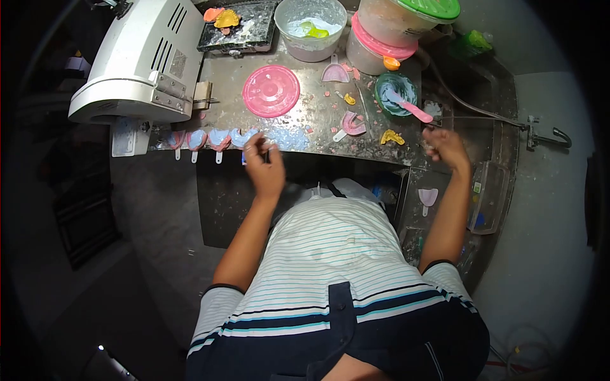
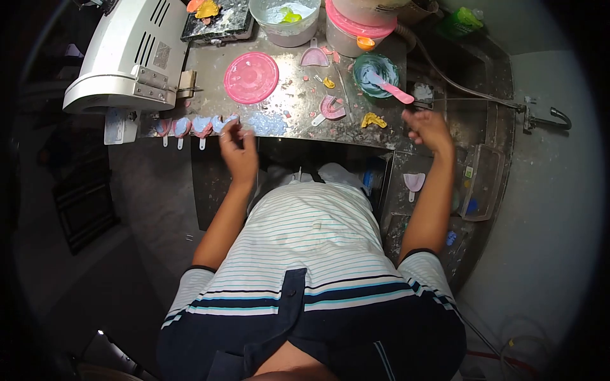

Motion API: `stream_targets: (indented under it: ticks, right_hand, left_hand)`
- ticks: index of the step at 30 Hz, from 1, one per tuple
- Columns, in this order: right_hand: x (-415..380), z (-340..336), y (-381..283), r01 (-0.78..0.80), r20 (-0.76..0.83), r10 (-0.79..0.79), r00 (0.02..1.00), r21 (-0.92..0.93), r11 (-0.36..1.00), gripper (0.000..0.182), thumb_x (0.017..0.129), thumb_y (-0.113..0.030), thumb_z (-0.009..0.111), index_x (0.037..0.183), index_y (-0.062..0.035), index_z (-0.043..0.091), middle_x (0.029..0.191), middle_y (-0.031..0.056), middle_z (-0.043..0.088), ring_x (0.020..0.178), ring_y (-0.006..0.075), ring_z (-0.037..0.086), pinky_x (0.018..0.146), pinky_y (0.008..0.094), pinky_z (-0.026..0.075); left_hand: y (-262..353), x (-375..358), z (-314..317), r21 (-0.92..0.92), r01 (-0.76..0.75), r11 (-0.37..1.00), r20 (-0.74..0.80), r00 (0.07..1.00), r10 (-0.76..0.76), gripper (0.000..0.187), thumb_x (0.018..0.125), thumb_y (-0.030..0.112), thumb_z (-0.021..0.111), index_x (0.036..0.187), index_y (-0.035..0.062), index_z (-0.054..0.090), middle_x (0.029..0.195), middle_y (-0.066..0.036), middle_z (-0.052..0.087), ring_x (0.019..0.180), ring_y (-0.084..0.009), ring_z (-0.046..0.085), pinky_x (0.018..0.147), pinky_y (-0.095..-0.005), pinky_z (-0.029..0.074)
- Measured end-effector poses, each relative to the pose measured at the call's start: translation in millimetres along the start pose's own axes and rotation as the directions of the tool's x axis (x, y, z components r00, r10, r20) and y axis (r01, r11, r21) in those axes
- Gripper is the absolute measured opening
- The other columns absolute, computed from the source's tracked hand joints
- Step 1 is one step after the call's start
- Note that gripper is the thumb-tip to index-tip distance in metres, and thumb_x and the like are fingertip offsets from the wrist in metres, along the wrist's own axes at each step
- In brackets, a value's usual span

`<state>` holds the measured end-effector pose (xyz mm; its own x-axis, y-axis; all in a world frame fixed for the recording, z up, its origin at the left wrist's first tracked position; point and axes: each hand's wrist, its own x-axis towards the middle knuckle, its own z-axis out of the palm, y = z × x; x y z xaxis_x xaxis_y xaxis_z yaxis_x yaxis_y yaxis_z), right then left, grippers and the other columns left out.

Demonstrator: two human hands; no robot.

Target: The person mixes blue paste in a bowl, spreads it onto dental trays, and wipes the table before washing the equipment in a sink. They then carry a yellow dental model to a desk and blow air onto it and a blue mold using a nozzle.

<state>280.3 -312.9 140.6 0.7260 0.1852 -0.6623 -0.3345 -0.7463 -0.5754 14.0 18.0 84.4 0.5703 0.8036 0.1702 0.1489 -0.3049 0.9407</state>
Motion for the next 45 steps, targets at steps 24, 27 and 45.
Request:
stream_targets:
  ticks: [24,27,45]
  right_hand:
    - [44.8,84.6,17.5,0.400,-0.224,-0.335,0.915,0.415,0.817,0.046,0.079,-0.036,0.075,0.111,-0.0049,0.065,0.072,0.0027,0.062,0.060,0.0078,0.054,0.056,0.0230,0.045]
    - [38.2,81.2,-5.4,0.265,-0.124,-0.234,0.964,0.472,0.841,0.047,0.081,-0.035,0.073,0.110,0.0009,0.063,0.076,0.0037,0.064,0.061,0.0077,0.056,0.052,0.0212,0.043]
    - [68.6,-302.5,137.4,-0.270,-0.852,-0.232,0.469,-0.389,0.881,0.088,0.073,-0.040,0.073,0.131,0.0148,0.036,0.128,0.0355,0.045,0.123,0.0449,0.044,0.105,0.0434,0.036]
  left_hand:
    - [21.4,46.9,182.3,0.461,-0.488,0.741,0.559,0.809,0.185,0.026,0.082,0.019,0.061,0.099,0.0002,0.062,0.098,-0.022,0.054,0.090,-0.0384,0.057,0.079,-0.0430,0.047]
    - [40.7,41.5,197.3,0.427,-0.469,0.774,0.442,0.854,0.273,0.036,0.085,0.030,0.062,0.103,-0.0009,0.061,0.098,-0.022,0.057,0.092,-0.0369,0.059,0.077,-0.0428,0.047]
    - [112.1,16.3,324.6,0.063,0.769,0.636,0.900,0.232,-0.370,0.035,0.078,0.019,0.055,0.109,0.0073,0.047,0.082,-0.011,0.059,0.056,-0.0204,0.057,0.041,-0.0258,0.040]
